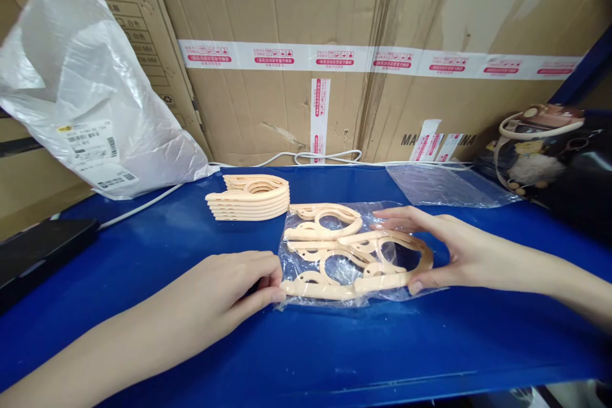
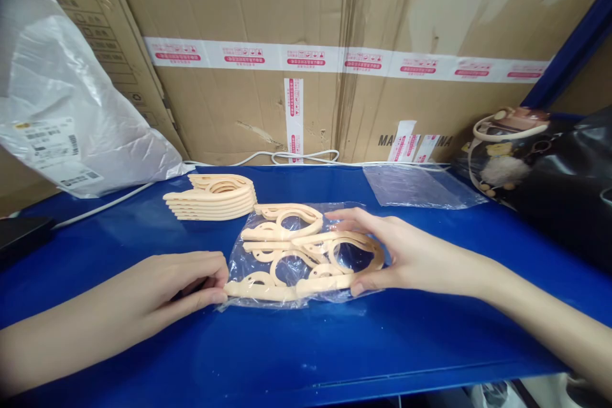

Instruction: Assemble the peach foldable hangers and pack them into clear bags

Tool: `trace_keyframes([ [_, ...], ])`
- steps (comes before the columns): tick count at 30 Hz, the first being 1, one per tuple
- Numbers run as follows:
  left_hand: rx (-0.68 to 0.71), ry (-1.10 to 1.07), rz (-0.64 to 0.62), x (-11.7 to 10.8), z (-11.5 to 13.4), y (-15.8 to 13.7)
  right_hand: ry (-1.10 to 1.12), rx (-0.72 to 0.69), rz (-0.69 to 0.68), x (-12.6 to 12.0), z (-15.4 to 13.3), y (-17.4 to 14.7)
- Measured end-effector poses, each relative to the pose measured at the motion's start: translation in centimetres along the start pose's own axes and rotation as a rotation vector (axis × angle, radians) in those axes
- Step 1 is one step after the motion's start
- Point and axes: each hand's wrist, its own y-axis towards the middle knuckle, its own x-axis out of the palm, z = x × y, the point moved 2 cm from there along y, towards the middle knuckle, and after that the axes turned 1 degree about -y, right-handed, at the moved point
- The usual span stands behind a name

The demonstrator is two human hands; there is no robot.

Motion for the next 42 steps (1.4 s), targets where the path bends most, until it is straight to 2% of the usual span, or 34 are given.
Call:
trace_keyframes([
  [3, 0.011, -0.008, -0.002, 0.0, -0.2, -0.1, -0.023, -0.006, -0.092, 0.2, 0.1, 0.2],
  [5, 0.015, -0.020, -0.007, 0.0, -0.4, -0.1, -0.039, 0.022, -0.093, -0.3, 0.5, 0.0],
  [11, 0.018, -0.046, -0.003, 0.2, -0.6, 0.2, -0.024, 0.095, 0.012, -1.2, 2.1, -0.9],
  [17, -0.008, -0.054, -0.011, -0.2, 0.1, 0.2, -0.104, -0.038, 0.082, 0.5, 1.3, -0.7],
  [26, 0.013, -0.053, 0.028, 0.3, -0.7, 0.3, -0.009, -0.032, -0.029, 1.7, -0.3, 0.6],
  [33, 0.002, -0.051, 0.044, 0.3, -0.6, 0.1, -0.025, 0.018, -0.154, -0.4, 1.1, -0.4],
  [36, 0.005, -0.056, 0.043, 0.2, -0.4, 0.1, 0.036, 0.050, -0.154, -0.5, 1.4, -0.3],
  [42, 0.013, -0.048, 0.046, 0.1, -0.4, 0.4, 0.068, -0.046, -0.094, 1.5, -0.1, 1.2],
])
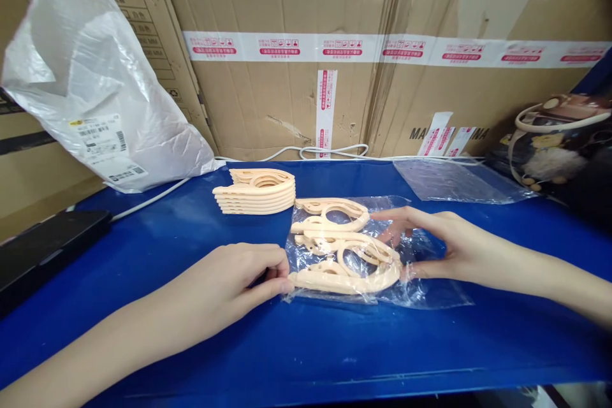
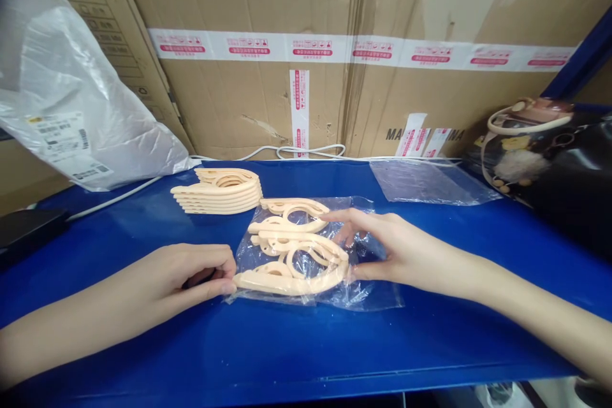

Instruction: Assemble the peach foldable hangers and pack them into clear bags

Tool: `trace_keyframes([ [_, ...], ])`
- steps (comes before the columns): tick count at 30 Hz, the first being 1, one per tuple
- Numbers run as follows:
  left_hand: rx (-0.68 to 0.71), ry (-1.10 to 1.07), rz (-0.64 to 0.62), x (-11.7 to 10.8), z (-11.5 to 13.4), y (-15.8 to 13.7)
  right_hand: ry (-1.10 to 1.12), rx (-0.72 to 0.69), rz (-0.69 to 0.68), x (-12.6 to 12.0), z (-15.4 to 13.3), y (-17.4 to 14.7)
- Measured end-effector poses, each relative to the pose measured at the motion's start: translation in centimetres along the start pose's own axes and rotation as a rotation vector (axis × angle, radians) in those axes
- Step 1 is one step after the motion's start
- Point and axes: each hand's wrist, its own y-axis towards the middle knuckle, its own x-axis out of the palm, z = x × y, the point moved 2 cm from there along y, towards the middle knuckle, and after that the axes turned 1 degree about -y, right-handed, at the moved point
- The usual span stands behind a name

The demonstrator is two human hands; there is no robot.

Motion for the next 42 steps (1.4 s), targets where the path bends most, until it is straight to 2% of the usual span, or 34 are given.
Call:
trace_keyframes([
  [3, -0.016, 0.006, 0.010, 0.0, 0.3, -0.1, 0.016, -0.026, 0.014, 0.3, -0.4, 0.4],
  [9, -0.147, 0.046, 0.102, 0.4, 0.8, -1.0, 0.085, -0.017, -0.010, 0.1, -0.4, 0.3],
  [14, -0.183, 0.098, 0.114, 0.7, 0.8, -1.2, 0.094, -0.022, -0.025, 0.3, -0.6, 0.5],
  [18, -0.199, 0.133, 0.125, 0.9, 1.0, -1.2, 0.050, -0.025, -0.028, 0.6, -0.8, 0.6],
  [24, -0.225, 0.164, 0.134, 1.1, 1.9, -1.5, -0.102, -0.067, 0.059, 1.0, -1.1, 0.6],
  [32, -0.197, 0.294, 0.190, 1.5, 1.8, -2.1, -0.154, -0.106, 0.118, 1.6, -1.0, 0.3],
  [34, -0.172, 0.403, 0.253, 1.8, 1.8, -2.3, -0.138, -0.094, 0.102, 1.7, -1.0, 0.2],
  [39, -0.032, 0.662, 0.508, 1.9, 1.9, -2.5, -0.131, -0.011, 0.083, 1.7, -1.1, 0.4],
  [42, 0.064, 0.694, 0.552, 1.3, 1.8, -2.0, -0.102, 0.014, 0.098, 1.7, -1.2, 0.6],
])
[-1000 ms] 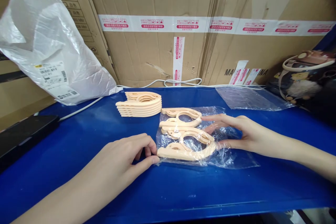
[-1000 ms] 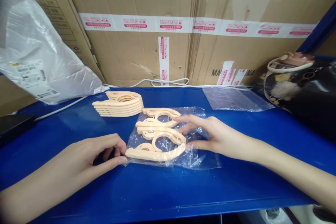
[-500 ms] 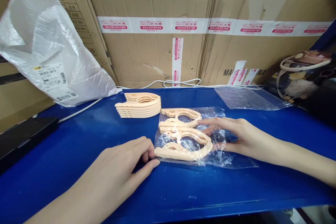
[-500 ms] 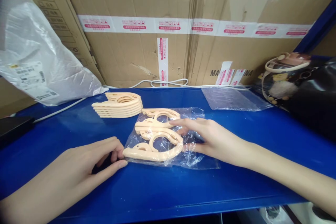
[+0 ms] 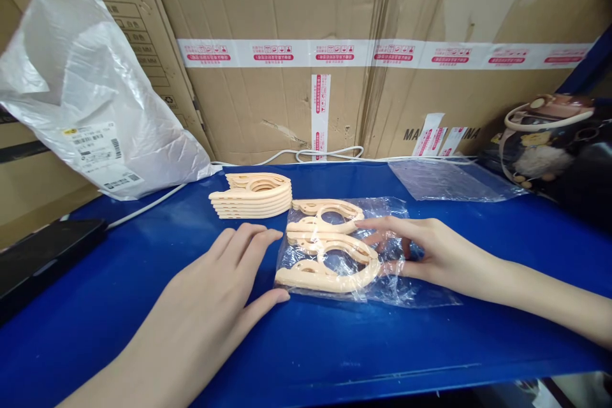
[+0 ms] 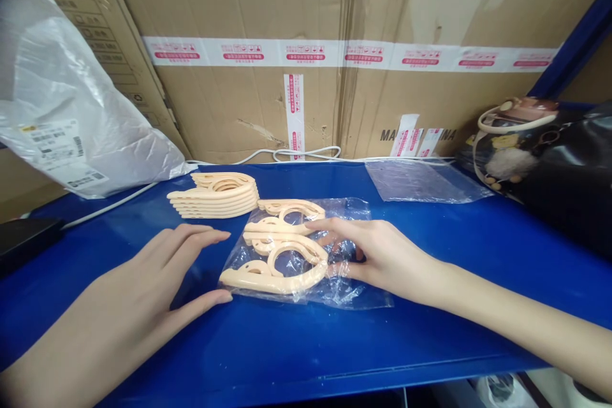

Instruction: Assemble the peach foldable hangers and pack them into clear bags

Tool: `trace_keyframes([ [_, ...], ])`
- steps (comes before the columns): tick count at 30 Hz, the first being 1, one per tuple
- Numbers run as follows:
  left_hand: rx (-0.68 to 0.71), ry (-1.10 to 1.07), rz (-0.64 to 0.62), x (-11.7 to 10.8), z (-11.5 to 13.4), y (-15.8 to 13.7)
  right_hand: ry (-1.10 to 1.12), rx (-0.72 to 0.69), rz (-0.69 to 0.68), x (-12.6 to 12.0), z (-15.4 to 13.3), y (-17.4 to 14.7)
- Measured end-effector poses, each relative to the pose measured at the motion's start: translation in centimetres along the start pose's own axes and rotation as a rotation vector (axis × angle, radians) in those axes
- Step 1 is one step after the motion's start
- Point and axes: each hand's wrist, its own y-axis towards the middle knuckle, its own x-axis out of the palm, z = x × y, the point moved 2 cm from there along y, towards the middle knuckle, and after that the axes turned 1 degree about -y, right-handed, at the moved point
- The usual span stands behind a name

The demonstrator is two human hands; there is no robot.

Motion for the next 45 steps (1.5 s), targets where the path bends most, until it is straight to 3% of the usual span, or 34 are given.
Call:
trace_keyframes([
  [9, 0.104, -0.120, -0.018, 1.0, -0.6, 1.7, 0.071, 0.004, -0.022, -0.2, 1.1, 0.3],
  [15, 0.153, -0.351, -0.122, 0.8, -0.2, 3.4, 0.100, 0.008, -0.038, -1.2, 1.9, 0.4],
  [17, 0.160, -0.446, -0.097, 0.0, -1.7, 4.6, 0.122, -0.002, -0.051, -1.3, 2.1, 0.5],
  [20, 0.030, -0.464, -0.027, -1.1, -6.0, 6.9, 0.189, -0.015, -0.072, -1.3, 2.6, 0.6],
  [24, -0.086, -0.348, -0.195, -0.3, -11.6, 8.8, 0.284, -0.022, -0.104, -1.2, 3.3, 0.8],
  [27, -0.073, -0.330, -0.287, 1.2, -13.5, 9.1, 0.321, -0.030, -0.126, -0.9, 3.5, 0.8],
  [31, -0.101, -0.349, -0.261, 2.3, -14.1, 9.3, 0.292, -0.013, -0.145, -0.7, 3.2, 0.5],
  [38, -0.030, -0.452, -0.417, 1.6, -14.1, 10.2, 0.104, -0.037, -0.123, -2.8, 3.2, 0.5],
  [43, -0.043, -0.407, -0.319, 0.7, -13.0, 9.8, -0.281, 0.040, 0.108, -5.9, 3.3, 1.2],
  [45, -0.058, -0.400, -0.302, 0.0, -12.2, 9.7, -0.335, 0.070, 0.226, -6.6, 2.7, 1.4],
])
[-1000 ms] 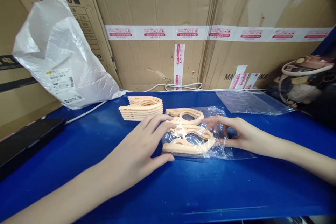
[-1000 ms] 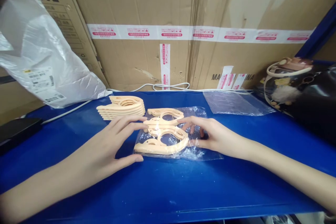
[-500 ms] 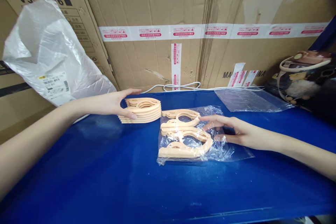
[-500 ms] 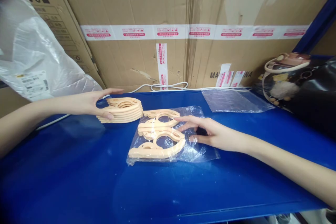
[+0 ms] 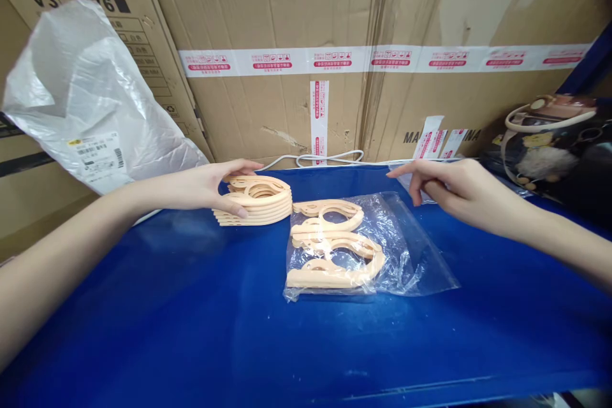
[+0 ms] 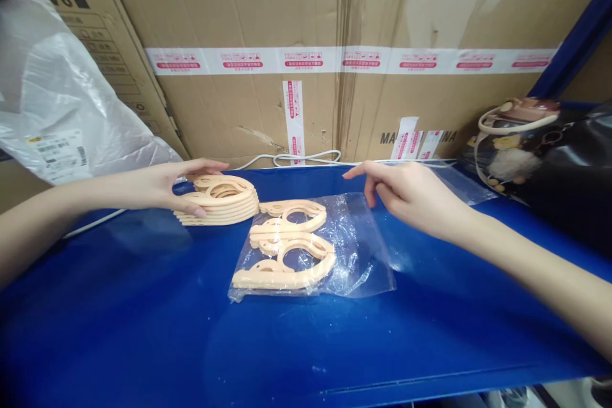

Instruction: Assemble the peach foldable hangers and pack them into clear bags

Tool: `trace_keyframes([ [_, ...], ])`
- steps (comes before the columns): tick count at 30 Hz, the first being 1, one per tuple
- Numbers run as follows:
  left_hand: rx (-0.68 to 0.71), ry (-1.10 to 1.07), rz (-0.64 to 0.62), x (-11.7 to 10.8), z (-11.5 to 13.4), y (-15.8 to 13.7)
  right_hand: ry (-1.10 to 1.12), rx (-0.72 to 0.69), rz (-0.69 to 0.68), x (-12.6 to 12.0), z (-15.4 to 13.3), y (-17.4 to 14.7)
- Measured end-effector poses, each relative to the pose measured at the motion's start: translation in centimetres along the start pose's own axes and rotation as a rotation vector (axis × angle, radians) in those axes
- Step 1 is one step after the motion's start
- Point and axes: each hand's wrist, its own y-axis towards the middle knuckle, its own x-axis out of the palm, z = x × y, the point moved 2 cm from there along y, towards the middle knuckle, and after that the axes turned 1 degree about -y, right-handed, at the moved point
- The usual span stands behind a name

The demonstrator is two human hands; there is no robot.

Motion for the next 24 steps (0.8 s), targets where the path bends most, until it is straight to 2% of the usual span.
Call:
trace_keyframes([
  [3, 0.025, -0.026, -0.016, -0.3, 2.2, -0.4, 0.040, -0.021, 0.124, -0.3, -1.4, 0.2],
  [6, 0.095, -0.089, 0.066, 0.4, 5.4, -0.6, 0.069, -0.129, 0.174, 0.3, -3.5, 0.5],
  [10, 0.247, -0.079, 0.212, 2.8, 9.8, -1.1, 0.137, -0.275, 0.118, 1.4, -6.0, 0.7],
  [13, 0.330, -0.053, 0.247, 4.5, 11.9, -1.5, 0.208, -0.295, 0.075, 1.8, -6.7, 0.7],
  [17, 0.333, -0.059, 0.264, 5.6, 12.8, -1.6, 0.146, -0.290, 0.060, 2.1, -6.5, 0.4],
  [21, 0.258, 0.022, 0.221, 6.4, 12.3, -1.9, -0.124, -0.349, 0.118, 2.1, -5.1, 0.2],
  [24, 0.224, 0.020, 0.115, 7.1, 11.6, -2.4, -0.220, -0.230, 0.142, 0.9, -2.5, 0.1],
])
